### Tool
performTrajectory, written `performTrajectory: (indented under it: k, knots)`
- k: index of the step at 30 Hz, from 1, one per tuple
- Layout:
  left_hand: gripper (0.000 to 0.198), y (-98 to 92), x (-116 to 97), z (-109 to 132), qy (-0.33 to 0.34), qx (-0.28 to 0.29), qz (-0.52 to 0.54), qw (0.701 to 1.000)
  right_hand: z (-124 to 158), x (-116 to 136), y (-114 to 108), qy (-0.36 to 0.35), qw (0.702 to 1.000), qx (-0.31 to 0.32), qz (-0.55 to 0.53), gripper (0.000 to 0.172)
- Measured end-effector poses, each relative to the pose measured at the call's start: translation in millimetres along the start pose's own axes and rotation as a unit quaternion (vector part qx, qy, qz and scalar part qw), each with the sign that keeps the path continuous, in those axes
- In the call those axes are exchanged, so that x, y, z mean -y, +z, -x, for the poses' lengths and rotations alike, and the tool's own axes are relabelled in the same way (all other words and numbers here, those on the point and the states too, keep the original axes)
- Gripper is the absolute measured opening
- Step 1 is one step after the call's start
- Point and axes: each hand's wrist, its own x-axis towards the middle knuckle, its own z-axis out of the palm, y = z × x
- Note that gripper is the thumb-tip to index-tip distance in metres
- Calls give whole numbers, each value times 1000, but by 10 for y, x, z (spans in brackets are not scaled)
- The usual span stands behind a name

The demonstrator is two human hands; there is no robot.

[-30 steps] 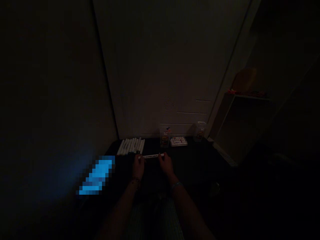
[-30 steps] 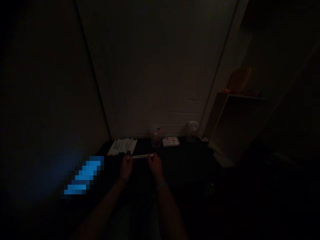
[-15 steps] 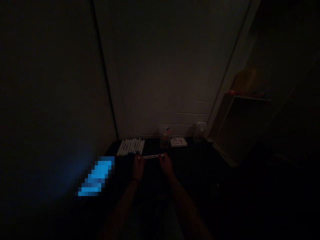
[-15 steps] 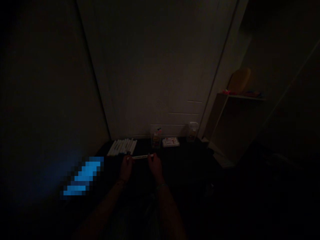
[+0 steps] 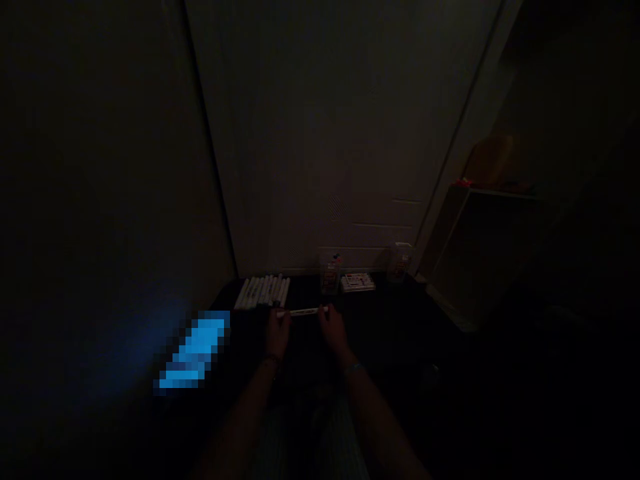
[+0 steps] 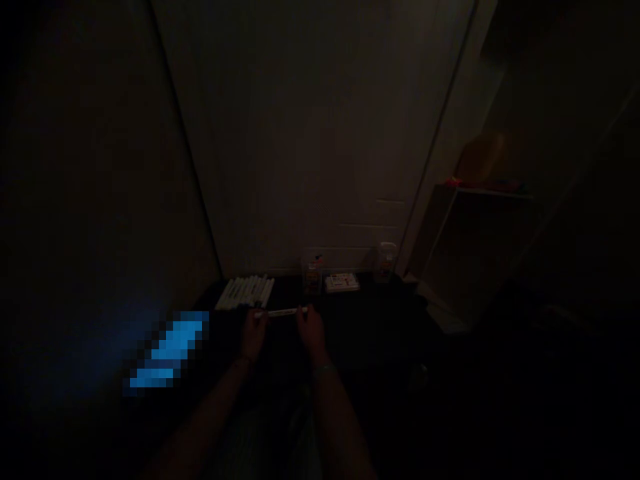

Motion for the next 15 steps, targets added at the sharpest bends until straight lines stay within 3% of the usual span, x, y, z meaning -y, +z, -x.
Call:
performTrajectory:
  k: [15]
  knots:
    - [28,4,37,3,-7,-4,4,1000,-27,-13,-6,0,1000,14,21,37]
